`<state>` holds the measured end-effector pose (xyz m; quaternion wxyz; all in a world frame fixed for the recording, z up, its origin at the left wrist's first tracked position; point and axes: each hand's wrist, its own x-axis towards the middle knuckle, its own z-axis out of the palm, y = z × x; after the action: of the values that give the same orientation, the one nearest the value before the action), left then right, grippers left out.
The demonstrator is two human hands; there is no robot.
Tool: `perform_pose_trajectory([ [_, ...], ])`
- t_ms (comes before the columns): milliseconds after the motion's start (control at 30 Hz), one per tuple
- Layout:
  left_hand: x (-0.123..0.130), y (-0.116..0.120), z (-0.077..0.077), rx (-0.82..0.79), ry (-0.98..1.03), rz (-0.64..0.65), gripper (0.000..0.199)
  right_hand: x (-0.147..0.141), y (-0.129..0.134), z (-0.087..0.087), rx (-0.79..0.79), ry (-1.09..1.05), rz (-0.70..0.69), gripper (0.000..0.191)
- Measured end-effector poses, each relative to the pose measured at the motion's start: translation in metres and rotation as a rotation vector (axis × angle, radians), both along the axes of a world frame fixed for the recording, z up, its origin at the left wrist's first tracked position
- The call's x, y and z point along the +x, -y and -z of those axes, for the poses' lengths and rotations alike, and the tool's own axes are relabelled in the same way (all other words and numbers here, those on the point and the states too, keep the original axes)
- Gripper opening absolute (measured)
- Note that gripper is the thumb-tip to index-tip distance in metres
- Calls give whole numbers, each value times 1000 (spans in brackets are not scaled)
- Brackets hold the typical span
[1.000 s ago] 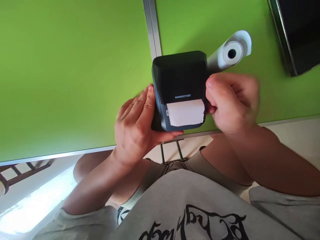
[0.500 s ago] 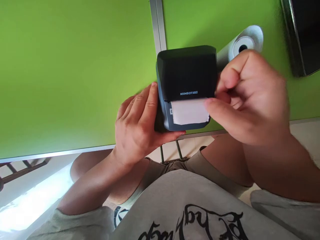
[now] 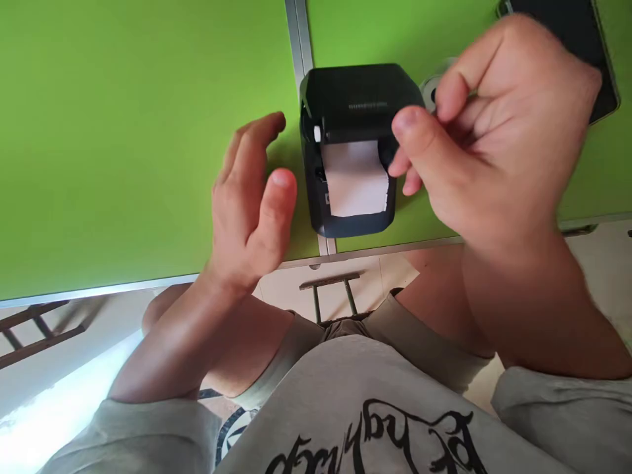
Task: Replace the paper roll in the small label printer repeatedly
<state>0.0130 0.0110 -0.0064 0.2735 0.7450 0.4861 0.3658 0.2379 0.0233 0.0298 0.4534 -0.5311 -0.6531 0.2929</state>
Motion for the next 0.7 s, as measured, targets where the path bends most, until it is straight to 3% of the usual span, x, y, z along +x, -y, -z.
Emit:
perform_pose_trajectory([
  [67,4,-6,7,-27,44,-48,74,-2,-8,1,84,-40,2,25],
  [167,11,-21,13,-116,140,-104,98,-1,-21,-6,-17,103,-47,24],
  [267,21,-38,3,-127,142,-133,122,-1,-30,-21,-124,281,-139,16],
  [367,33,-50,-21,-150,-41,-121,119,-8,-31,-37,-129,455,-84,11],
  [433,39,-54,-36,-210,-104,-129,87,-14,-30,-48,-162,597,-63,19],
  [500,40,-57,-43,-203,-33,-133,74,-19,-30,-55,-206,726,-67,28],
  [600,33,-61,-40,-229,52,-137,98,-25,-32,-58,-237,869,-93,28],
  [667,27,-64,-33,-235,32,-45,117,-28,-35,-56,-270,952,-122,25],
  [700,25,-65,-29,-225,9,-18,114,-30,-36,-54,-280,985,-148,23],
])
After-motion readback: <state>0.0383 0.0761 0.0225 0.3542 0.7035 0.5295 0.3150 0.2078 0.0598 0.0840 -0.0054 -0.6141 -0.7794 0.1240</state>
